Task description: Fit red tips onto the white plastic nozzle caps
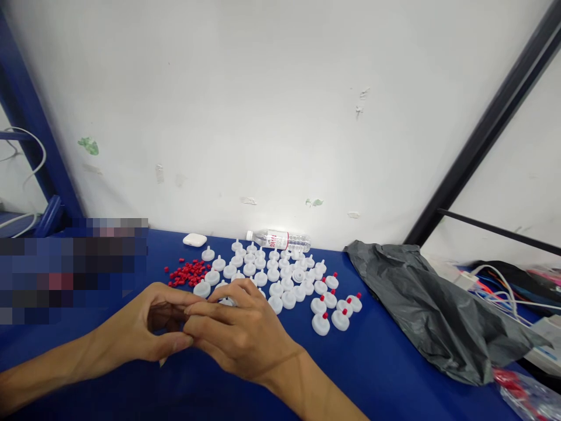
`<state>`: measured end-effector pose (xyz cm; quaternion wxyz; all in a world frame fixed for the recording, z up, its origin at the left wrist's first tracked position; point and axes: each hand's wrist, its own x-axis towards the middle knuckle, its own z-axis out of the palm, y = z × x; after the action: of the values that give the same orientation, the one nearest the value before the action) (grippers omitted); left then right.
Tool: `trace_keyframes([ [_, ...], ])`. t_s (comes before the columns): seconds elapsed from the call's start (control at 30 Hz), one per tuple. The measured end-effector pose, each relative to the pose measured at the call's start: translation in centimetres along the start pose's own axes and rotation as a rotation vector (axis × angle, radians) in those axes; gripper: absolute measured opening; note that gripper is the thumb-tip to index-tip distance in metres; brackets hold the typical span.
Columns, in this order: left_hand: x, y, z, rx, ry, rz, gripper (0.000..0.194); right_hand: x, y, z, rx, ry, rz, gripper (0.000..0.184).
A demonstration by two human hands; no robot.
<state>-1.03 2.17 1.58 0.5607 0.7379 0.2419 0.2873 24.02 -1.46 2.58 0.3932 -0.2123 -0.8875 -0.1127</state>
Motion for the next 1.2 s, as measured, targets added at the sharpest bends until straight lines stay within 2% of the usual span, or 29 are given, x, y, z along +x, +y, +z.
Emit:
trace_keyframes([
  [0.13, 0.0, -0.1, 0.3, -0.056, 0.019, -0.063, 0.043, 0.1, -0.3, 0.0, -0.008, 0.047, -0.044, 0.019],
  [0.27, 0.3, 0.1, 0.0, -0.012, 0.079, -0.087, 0.064, 0.3, 0.5, -1.1, -0.020, 0.015, 0.013, 0.022],
  [0.33, 0.4, 0.4, -0.7, 0.194, 0.216, -0.067, 0.072, 0.1, 2.7, -3.1, -0.114, 0.024, 0.126, 0.018],
  [0.37, 0.5, 0.4, -1.3, 0.366, 0.302, -0.041, 0.069, -0.1, 4.3, -4.5, -0.179, 0.065, 0.241, 0.016],
  [0.43, 0.7, 0.4, -2.7, 0.732, 0.436, 0.030, 0.056, -1.0, 8.2, -7.9, -0.307, 0.157, 0.504, 0.027],
  [0.53, 1.0, -0.3, -4.9, 0.960, 0.456, 0.060, 0.041, -3.7, 14.0, -12.7, -0.424, 0.223, 0.752, 0.032],
  [0.63, 1.2, -1.4, -6.5, 1.030, 0.432, 0.010, 0.034, -7.4, 17.7, -15.3, -0.441, 0.104, 0.988, 0.023],
  [0.73, 1.2, -2.5, -7.0, 1.086, 0.417, -0.030, 0.031, -10.7, 19.1, -16.1, -0.367, -0.075, 1.125, 0.017],
  [0.83, 1.2, -3.6, -7.0, 1.114, 0.390, -0.052, 0.030, -12.5, 19.6, -16.4, -0.253, -0.248, 1.178, 0.017],
  [0.93, 1.2, -4.3, -7.2, 1.130, 0.358, -0.062, 0.026, -12.9, 19.6, -16.7, -0.148, -0.370, 1.171, 0.031],
  [1.07, 1.2, -4.9, -7.4, 1.142, 0.330, -0.066, 0.027, -12.2, 19.2, -16.9, -0.104, -0.389, 1.124, 0.059],
  [1.2, 1.3, -5.2, -7.3, 1.146, 0.314, -0.075, 0.031, -11.4, 18.5, -15.6, -0.062, -0.365, 1.050, 0.067],
])
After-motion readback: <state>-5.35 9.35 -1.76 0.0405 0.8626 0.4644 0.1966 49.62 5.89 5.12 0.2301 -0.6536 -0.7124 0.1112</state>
